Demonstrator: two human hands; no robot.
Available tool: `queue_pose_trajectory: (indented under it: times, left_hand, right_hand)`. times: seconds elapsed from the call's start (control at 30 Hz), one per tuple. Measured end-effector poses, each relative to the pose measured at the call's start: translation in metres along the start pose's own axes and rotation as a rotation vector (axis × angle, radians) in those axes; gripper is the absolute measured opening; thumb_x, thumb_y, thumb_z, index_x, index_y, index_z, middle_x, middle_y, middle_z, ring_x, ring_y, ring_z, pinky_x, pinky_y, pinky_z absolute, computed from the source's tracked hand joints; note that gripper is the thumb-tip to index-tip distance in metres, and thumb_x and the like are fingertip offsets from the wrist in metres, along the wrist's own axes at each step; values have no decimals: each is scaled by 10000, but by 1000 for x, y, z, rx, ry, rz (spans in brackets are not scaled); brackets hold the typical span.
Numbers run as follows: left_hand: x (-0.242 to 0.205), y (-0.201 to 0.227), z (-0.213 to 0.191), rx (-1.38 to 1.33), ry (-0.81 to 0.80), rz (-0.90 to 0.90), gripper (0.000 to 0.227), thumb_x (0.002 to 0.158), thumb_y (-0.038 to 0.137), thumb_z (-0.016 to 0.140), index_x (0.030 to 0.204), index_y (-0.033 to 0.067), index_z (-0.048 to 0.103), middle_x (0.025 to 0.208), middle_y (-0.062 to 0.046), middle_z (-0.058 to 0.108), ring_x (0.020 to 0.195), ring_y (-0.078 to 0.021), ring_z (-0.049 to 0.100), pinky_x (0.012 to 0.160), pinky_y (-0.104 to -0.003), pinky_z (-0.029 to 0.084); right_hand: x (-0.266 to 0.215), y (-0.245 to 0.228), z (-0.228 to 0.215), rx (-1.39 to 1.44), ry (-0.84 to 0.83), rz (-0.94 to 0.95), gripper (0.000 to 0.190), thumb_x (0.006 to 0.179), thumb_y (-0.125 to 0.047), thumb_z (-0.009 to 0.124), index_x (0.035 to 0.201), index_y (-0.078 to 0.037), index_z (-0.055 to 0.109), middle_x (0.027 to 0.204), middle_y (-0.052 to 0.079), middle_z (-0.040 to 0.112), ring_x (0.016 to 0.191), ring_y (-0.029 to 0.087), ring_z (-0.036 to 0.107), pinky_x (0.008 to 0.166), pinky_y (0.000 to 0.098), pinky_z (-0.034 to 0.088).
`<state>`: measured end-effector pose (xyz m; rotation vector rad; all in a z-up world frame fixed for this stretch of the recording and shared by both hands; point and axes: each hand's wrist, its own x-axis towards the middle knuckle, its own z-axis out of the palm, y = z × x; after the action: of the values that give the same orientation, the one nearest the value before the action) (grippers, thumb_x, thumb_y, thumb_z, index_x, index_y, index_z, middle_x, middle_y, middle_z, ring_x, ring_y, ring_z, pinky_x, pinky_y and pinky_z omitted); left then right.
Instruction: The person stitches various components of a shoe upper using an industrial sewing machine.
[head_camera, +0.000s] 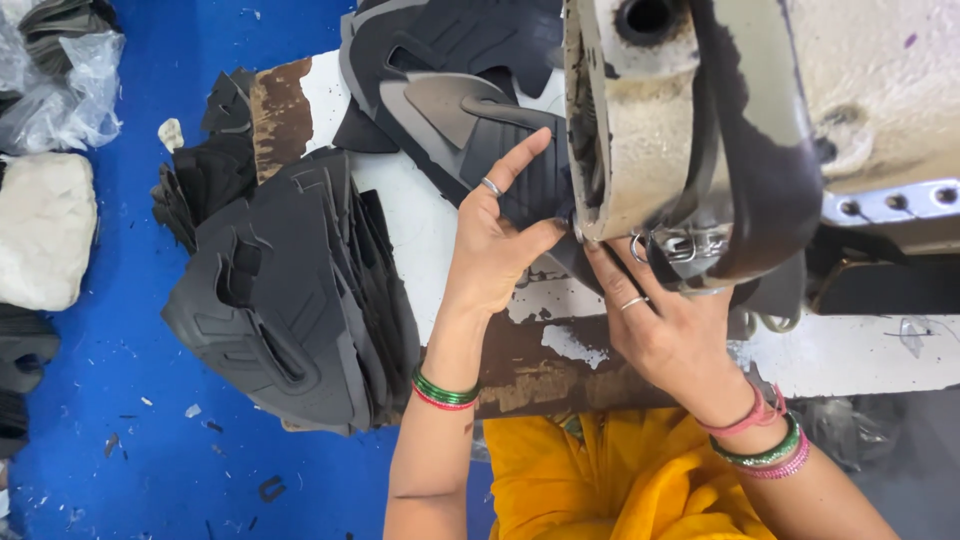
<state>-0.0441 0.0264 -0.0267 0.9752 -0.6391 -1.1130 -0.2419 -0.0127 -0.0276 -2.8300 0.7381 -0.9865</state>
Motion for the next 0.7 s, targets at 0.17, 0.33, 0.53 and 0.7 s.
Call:
queue_pose_trajectory:
  times: [0.17,0.33,0.53,0.7]
  left_hand:
    - [2,-2,2,44,45,42,746,832,-201,630,1541,-35,469,1280,-109,676,1127,-145,665,999,-287,550]
    - [-51,-22,38,319,275,231,716,894,-111,642,1562,-20,402,1419,-125,587,1208,-148,618,1023,-272,533]
    - [-197,-161,13,853,-240,171,574,940,-18,617,1484,20,436,1598,-213,432,1508,-342,404,1226,-402,355]
    - [-207,-29,-35,440,-979,-229,432,1082,64,557,1510,125,549,1542,-135,540,1480,-307,546,1254,-421,443]
  right_hand:
    - [3,7,0,54,-9,-27,472,845,47,723,1306,-51,726,1279,106,682,1216,357,626,1115,617,384]
    - [-51,29,-1,131,139,-45,509,776,123,703,1242,-80,703,1167,140,667,1115,369,624,1018,575,441]
    - [-160,80,26,-34,13,312,399,930,16,721,1310,-80,643,1196,157,619,1082,372,586,983,465,491]
    - [-159,95,26,-173,-231,460,495,928,-189,760,1393,-57,654,1097,173,656,987,361,637,852,440,506]
